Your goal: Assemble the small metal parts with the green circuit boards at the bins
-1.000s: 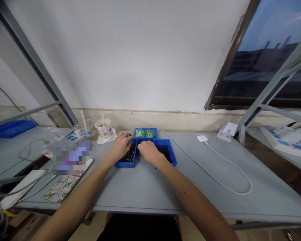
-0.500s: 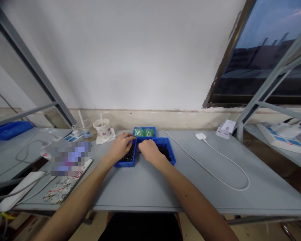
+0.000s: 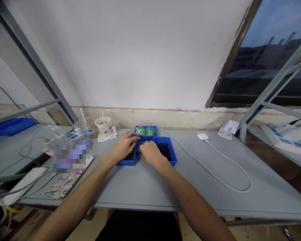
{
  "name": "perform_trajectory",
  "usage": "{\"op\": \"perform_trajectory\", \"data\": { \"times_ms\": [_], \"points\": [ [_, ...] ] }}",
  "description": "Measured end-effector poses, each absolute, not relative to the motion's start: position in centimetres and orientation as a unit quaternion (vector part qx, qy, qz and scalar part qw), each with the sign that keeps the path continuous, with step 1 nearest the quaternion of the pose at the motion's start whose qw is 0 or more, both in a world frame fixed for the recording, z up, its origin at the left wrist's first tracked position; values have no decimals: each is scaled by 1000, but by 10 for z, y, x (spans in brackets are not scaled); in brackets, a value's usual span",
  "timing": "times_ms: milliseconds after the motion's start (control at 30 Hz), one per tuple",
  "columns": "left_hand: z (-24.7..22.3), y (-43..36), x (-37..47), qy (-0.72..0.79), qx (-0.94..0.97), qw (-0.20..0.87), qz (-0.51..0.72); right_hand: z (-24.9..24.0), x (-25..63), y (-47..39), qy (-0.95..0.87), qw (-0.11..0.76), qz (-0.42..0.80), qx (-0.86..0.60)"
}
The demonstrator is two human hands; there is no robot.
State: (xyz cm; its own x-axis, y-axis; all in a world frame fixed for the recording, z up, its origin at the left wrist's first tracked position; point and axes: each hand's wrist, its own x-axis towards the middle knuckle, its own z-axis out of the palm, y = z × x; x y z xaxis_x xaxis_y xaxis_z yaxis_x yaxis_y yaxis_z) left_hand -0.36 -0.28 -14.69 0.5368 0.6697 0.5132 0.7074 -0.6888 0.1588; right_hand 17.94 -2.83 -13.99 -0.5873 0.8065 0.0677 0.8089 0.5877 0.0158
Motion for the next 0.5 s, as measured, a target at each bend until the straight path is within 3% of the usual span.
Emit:
{"op": "perform_trajectory", "data": {
  "times_ms": [500],
  "points": [
    [-147, -4, -2, -372, -884, 23, -283, -138, 186, -37, -870, 20, 27, -492]
  ]
}}
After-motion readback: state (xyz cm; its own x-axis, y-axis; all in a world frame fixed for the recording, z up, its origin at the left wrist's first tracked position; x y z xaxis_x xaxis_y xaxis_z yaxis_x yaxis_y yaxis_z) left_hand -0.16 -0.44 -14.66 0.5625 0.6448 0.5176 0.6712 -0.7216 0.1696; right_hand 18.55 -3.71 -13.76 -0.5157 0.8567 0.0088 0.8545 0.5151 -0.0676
